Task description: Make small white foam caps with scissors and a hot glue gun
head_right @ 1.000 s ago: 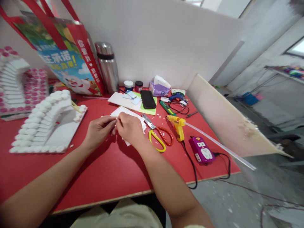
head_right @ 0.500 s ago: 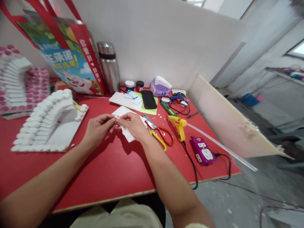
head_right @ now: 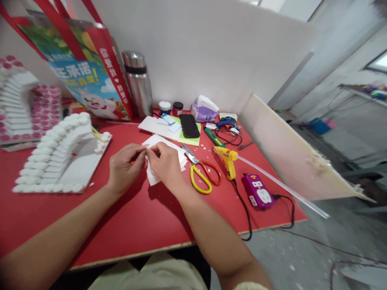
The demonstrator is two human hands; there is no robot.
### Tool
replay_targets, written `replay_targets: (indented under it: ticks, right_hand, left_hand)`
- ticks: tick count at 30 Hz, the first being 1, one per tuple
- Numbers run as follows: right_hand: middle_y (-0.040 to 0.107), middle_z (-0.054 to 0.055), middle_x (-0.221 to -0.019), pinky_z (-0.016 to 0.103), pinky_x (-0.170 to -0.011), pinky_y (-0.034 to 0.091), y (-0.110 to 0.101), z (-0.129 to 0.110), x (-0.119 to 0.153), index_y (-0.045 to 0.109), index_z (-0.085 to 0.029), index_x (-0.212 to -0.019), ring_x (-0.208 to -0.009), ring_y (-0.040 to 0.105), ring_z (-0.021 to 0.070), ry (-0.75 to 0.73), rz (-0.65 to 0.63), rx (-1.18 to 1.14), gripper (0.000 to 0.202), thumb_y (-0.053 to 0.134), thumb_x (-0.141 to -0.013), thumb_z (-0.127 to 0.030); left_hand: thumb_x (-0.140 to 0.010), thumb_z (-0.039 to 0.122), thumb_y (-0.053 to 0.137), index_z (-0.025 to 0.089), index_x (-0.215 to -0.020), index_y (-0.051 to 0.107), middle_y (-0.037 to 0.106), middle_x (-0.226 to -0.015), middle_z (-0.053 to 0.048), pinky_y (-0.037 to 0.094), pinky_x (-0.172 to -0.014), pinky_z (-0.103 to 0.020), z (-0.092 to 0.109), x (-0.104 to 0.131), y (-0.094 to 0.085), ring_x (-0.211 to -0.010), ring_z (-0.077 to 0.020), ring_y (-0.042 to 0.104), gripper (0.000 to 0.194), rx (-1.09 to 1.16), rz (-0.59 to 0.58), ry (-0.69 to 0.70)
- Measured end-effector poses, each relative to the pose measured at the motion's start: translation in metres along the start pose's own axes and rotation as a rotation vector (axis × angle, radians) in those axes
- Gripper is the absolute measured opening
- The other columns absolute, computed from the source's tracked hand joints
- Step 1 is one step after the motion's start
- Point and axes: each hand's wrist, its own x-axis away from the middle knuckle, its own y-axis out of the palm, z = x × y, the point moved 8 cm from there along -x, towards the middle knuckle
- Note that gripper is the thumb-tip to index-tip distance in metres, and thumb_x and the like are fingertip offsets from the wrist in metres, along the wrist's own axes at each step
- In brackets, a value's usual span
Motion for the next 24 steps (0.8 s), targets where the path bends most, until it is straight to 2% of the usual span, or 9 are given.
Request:
replay_targets:
  ticks: [2, 4, 6, 9, 11, 14, 18, 24]
  right_hand:
    - [0.065, 0.000, -0.068, 0.028, -0.062, 0.044, -0.002, 0.000, -0.001, 0.058, -0.021, -0.071, -0.064, 0.059, 0.0146, 0.023, 0.017, -0.034, 0.021, 0.064, -0.088, -0.032]
    - [0.065, 0.000, -0.067, 0.027, -0.062, 0.044, -0.004, 0.000, -0.002, 0.058, -0.020, -0.072, -0.064, 0.060, 0.0147, 0.030, 0.018, -0.043, 0.020, 0.064, -0.087, -0.032]
    - [0.064, -0.001, -0.067, 0.027, -0.061, 0.044, -0.005, -0.002, -0.003, 0.058, -0.020, -0.074, -0.063, 0.059, 0.0141, 0.010, 0.006, -0.039, 0.019, 0.063, -0.088, -0.031]
    - [0.060, -0.003, -0.064, 0.026, -0.058, 0.040, -0.005, -0.006, -0.003, 0.056, -0.021, -0.075, -0.059, 0.054, 0.0125, -0.061, -0.036, -0.004, 0.016, 0.062, -0.088, -0.029]
    - [0.058, -0.004, -0.063, 0.026, -0.057, 0.037, -0.004, -0.009, -0.003, 0.055, -0.021, -0.076, -0.057, 0.051, 0.0116, -0.117, -0.065, 0.040, 0.016, 0.061, -0.089, -0.028]
    - [0.056, -0.005, -0.063, 0.026, -0.055, 0.034, -0.004, -0.010, -0.002, 0.056, -0.021, -0.079, -0.055, 0.047, 0.0107, -0.166, -0.095, 0.098, 0.014, 0.059, -0.091, -0.028]
    - [0.058, -0.004, -0.065, 0.026, -0.056, 0.035, -0.004, -0.011, -0.002, 0.056, -0.021, -0.080, -0.055, 0.047, 0.0105, -0.170, -0.102, 0.125, 0.015, 0.059, -0.092, -0.029]
    - [0.058, -0.004, -0.062, 0.027, -0.054, 0.034, -0.004, -0.013, -0.001, 0.056, -0.021, -0.076, -0.052, 0.046, 0.0099, -0.178, -0.071, 0.101, 0.018, 0.060, -0.090, -0.030]
  left_hand:
    - [-0.094, 0.017, 0.058, 0.016, -0.106, 0.076, 0.075, -0.092, -0.008, 0.054, -0.081, -0.030, 0.007, 0.000, -0.001, -0.083, -0.0181, 0.069, 0.021, 0.005, 0.009, 0.083]
    - [-0.094, 0.016, 0.059, 0.016, -0.107, 0.075, 0.074, -0.090, -0.008, 0.055, -0.077, -0.029, 0.009, 0.000, 0.000, -0.077, -0.0159, 0.068, 0.021, 0.065, 0.007, 0.091]
    - [-0.094, 0.018, 0.061, 0.016, -0.104, 0.075, 0.072, -0.084, -0.005, 0.055, -0.069, -0.027, 0.003, -0.001, 0.002, -0.067, -0.0137, 0.067, 0.017, 0.204, -0.007, 0.003]
    - [-0.092, 0.022, 0.066, 0.017, -0.095, 0.073, 0.068, -0.070, -0.001, 0.053, -0.056, -0.026, -0.015, -0.001, 0.010, -0.054, -0.0129, 0.064, 0.009, 0.503, -0.050, -0.234]
    - [-0.089, 0.023, 0.071, 0.017, -0.091, 0.073, 0.066, -0.062, 0.001, 0.051, -0.053, -0.025, -0.027, 0.000, 0.017, -0.052, -0.0130, 0.063, 0.006, 0.649, -0.101, -0.360]
    - [-0.086, 0.024, 0.076, 0.019, -0.091, 0.076, 0.063, -0.058, 0.002, 0.047, -0.054, -0.022, -0.037, 0.000, 0.024, -0.051, -0.0096, 0.056, 0.007, 0.786, -0.167, -0.441]
    - [-0.084, 0.023, 0.078, 0.018, -0.089, 0.080, 0.064, -0.061, 0.000, 0.047, -0.057, -0.024, -0.039, -0.004, 0.021, -0.054, -0.0094, 0.055, 0.007, 0.750, -0.161, -0.415]
    - [-0.083, 0.018, 0.076, 0.018, -0.085, 0.079, 0.066, -0.075, -0.001, 0.050, -0.057, -0.025, -0.024, -0.008, 0.012, -0.057, -0.0095, 0.060, 0.003, 0.644, -0.115, -0.290]
